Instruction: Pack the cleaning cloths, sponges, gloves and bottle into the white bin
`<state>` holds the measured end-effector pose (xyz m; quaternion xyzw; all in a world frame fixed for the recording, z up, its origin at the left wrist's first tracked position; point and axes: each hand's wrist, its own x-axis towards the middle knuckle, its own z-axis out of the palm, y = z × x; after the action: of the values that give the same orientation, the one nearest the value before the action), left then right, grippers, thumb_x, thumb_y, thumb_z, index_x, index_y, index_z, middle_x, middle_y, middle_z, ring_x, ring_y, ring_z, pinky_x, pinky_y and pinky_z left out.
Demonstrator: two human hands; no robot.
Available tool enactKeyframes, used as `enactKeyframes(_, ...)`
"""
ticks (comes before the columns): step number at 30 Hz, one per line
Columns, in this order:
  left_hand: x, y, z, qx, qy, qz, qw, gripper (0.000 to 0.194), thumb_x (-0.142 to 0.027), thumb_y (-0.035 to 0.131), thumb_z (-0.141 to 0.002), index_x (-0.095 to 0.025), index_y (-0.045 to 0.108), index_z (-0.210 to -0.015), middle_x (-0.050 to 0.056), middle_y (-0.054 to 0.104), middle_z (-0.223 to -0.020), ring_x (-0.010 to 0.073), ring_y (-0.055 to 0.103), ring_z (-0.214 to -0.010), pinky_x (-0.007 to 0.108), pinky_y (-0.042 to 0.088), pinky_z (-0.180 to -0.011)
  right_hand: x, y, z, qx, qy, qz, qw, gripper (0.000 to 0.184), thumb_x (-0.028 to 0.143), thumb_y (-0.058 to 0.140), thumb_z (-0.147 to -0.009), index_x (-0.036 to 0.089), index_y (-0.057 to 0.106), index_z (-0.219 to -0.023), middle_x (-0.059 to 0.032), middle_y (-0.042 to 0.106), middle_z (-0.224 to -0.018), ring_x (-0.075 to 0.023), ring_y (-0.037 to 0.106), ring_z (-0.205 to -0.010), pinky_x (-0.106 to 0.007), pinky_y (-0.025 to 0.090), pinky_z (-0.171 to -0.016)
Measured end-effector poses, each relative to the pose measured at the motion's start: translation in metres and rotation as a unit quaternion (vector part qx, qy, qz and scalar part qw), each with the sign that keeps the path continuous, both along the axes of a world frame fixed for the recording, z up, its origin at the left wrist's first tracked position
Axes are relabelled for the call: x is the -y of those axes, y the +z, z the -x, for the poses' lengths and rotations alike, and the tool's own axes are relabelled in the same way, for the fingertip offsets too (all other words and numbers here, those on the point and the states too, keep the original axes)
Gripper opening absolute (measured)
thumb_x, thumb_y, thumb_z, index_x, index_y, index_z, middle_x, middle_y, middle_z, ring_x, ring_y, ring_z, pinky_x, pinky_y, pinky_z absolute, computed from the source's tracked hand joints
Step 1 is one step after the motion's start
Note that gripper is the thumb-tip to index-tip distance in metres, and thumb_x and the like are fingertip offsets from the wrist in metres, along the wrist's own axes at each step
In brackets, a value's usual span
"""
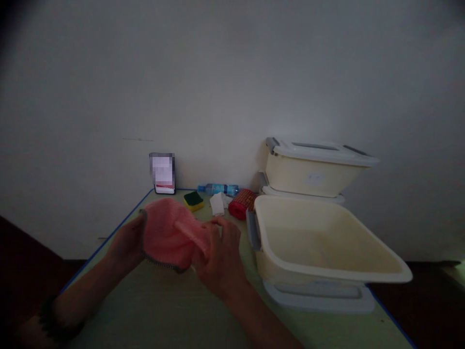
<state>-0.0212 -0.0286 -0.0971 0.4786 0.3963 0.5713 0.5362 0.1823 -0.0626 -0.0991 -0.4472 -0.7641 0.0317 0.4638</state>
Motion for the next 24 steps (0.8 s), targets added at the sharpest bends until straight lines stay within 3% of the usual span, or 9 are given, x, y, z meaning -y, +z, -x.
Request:
enactKeyframes(3,0.01,0.006,-0.014,0.035,0.003,0.041,0.999,0.021,-0.038,0.048,-0.08,-0.021,0.058,-0.088,0.002,0.067,-0.081,0.0194,0.063,-0.074,0.033,0.052,-0.066,0.005,0.006,0.001,0.053,0.011,0.009,0.999,0.029,0.035,0.055,-0.073,0.021,0.054,-0.099,-0.0065,0.049,-0.094,-0.0233,0.045,-0.092,-0.041,0.033,-0.082)
enactKeyframes(5,0.018,0.009,-0.021,0.005,-0.048,0.046,0.998,0.023,-0.038,0.055,-0.074,-0.019,0.061,-0.086,0.004,0.067,-0.078,0.0193,0.063,-0.067,0.032,0.052,-0.062,0.007,0.01,0.002,0.073,0.049,0.047,0.995,0.033,0.041,0.057,-0.073,0.021,0.056,-0.098,-0.0059,0.053,-0.09,-0.0223,0.046,-0.087,-0.039,0.033,-0.079)
enactKeyframes(8,0.026,0.011,-0.027,-0.107,-0.142,-0.021,0.984,0.021,-0.036,0.061,-0.07,-0.018,0.067,-0.08,0.007,0.068,-0.085,0.0226,0.063,-0.073,0.036,0.052,-0.067,0.007,0.011,0.002,0.048,0.1,0.101,0.989,0.042,0.045,0.06,-0.07,0.018,0.054,-0.101,-0.0073,0.055,-0.095,-0.0219,0.047,-0.088,-0.037,0.035,-0.08)
enactKeyframes(10,0.029,0.012,-0.03,-0.187,-0.168,-0.098,0.963,0.016,-0.031,0.059,-0.073,-0.02,0.069,-0.078,0.007,0.066,-0.096,0.0252,0.061,-0.085,0.04,0.049,-0.078,0.004,0.009,0.002,0.008,0.126,0.126,0.984,0.034,0.041,0.058,-0.073,0.017,0.054,-0.097,-0.0069,0.055,-0.092,-0.0207,0.047,-0.088,-0.035,0.037,-0.08)
enactKeyframes(12,0.031,0.01,-0.032,-0.235,-0.158,-0.149,0.947,0.017,-0.027,0.053,-0.078,-0.021,0.068,-0.084,0.008,0.063,-0.104,0.0253,0.058,-0.094,0.042,0.045,-0.086,0.001,0.007,0.001,-0.042,0.15,0.146,0.977,0.019,0.032,0.052,-0.078,0.017,0.054,-0.089,-0.0055,0.054,-0.088,-0.0186,0.048,-0.086,-0.032,0.039,-0.079)
enactKeyframes(15,0.031,0.005,-0.035,-0.214,-0.103,-0.172,0.956,0.02,-0.021,0.05,-0.081,-0.022,0.06,-0.098,0.008,0.058,-0.109,0.0224,0.054,-0.101,0.04,0.044,-0.089,0.001,0.011,0.0,-0.136,0.203,0.194,0.95,0.01,0.022,0.046,-0.08,0.018,0.053,-0.085,-0.0026,0.053,-0.084,-0.0153,0.05,-0.08,-0.028,0.041,-0.074)
enactKeyframes(18,0.03,0.001,-0.034,-0.189,-0.049,-0.19,0.962,0.03,-0.019,0.055,-0.079,-0.025,0.049,-0.107,0.007,0.052,-0.111,0.0202,0.049,-0.107,0.035,0.044,-0.09,0.005,0.017,-0.002,-0.249,0.24,0.271,0.898,0.012,0.023,0.046,-0.08,0.019,0.056,-0.084,0.0008,0.054,-0.076,-0.0134,0.051,-0.071,-0.023,0.041,-0.063)
enactKeyframes(21,0.029,0.001,-0.031,-0.225,-0.038,-0.195,0.954,0.04,-0.022,0.056,-0.079,-0.026,0.041,-0.116,0.007,0.045,-0.117,0.0208,0.043,-0.112,0.035,0.041,-0.092,0.006,0.017,-0.004,-0.342,0.228,0.326,0.851,0.018,0.03,0.048,-0.079,0.017,0.059,-0.083,0.0011,0.056,-0.07,-0.0132,0.052,-0.064,-0.022,0.041,-0.056)
enactKeyframes(24,0.029,0.0,-0.029,-0.276,0.0,-0.21,0.938,0.043,-0.023,0.056,-0.078,-0.025,0.038,-0.116,0.008,0.046,-0.113,0.0207,0.047,-0.104,0.035,0.043,-0.086,0.003,0.012,-0.006,-0.392,0.197,0.316,0.841,0.028,0.042,0.047,-0.081,0.017,0.059,-0.081,-0.0012,0.058,-0.072,-0.015,0.055,-0.066,-0.024,0.043,-0.057)
